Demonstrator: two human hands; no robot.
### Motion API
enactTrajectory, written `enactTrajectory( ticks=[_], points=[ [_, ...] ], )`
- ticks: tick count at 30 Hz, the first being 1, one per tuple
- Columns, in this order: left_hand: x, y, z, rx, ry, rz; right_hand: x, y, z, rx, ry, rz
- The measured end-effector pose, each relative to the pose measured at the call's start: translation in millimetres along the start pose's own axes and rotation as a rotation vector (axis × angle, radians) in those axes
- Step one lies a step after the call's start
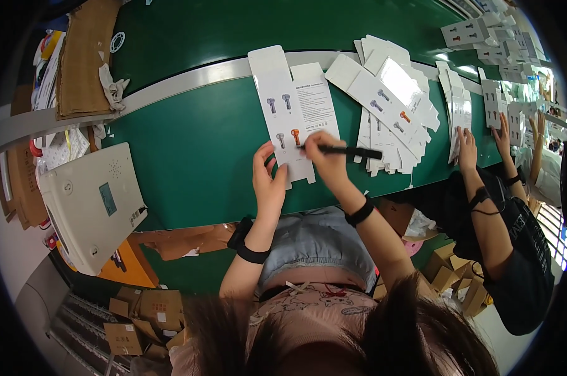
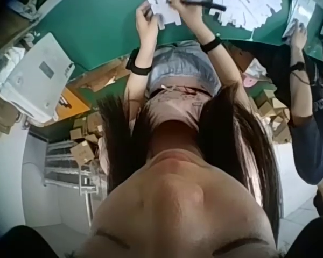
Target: The person marks paper boxes with a marker, moves them aside, and walks to a large bag to retrieve more. After returning to the table, the person continues marking the remaining boxes one by one.
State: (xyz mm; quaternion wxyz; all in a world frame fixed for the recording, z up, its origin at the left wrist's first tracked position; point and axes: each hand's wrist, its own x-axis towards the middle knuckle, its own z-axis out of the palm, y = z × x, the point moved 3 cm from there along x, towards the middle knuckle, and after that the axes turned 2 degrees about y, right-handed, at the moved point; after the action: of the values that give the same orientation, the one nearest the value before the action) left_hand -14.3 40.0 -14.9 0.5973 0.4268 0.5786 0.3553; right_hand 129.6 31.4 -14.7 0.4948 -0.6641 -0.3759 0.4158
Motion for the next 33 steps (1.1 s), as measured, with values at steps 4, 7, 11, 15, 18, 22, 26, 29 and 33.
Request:
enactTrajectory(
  ticks=[4, 7, 11, 15, 18, 22, 26, 29, 33],
  points=[
    [0, 3, 1, -0.029, -0.019, -0.016, -28, 12, 4, -0.097, -0.076, 0.092],
    [0, 4, 3, -0.027, -0.029, -0.016, -27, 12, 6, -0.112, -0.040, 0.057],
    [0, 4, 7, -0.020, -0.054, -0.007, -26, 9, 8, -0.218, -0.005, -0.017],
    [1, 5, 8, -0.023, -0.038, 0.038, -33, 12, -3, -0.200, 0.054, -0.033],
    [-3, 9, 11, -0.137, 0.039, -0.055, -32, 11, -16, -0.145, 0.175, -0.084],
    [1, 5, 16, -0.074, 0.140, -0.030, -31, 8, -28, -0.114, 0.311, -0.205],
    [7, 5, 17, -0.276, -0.011, -0.092, -35, 0, -30, -0.079, 0.178, -0.140],
    [-2, 13, 2, -0.331, -0.058, -0.088, -36, -29, -46, 0.065, 0.081, 0.044],
    [-8, 48, 13, -0.426, -0.076, -0.039, -16, -37, -134, 0.171, 0.493, -0.171]
  ],
)
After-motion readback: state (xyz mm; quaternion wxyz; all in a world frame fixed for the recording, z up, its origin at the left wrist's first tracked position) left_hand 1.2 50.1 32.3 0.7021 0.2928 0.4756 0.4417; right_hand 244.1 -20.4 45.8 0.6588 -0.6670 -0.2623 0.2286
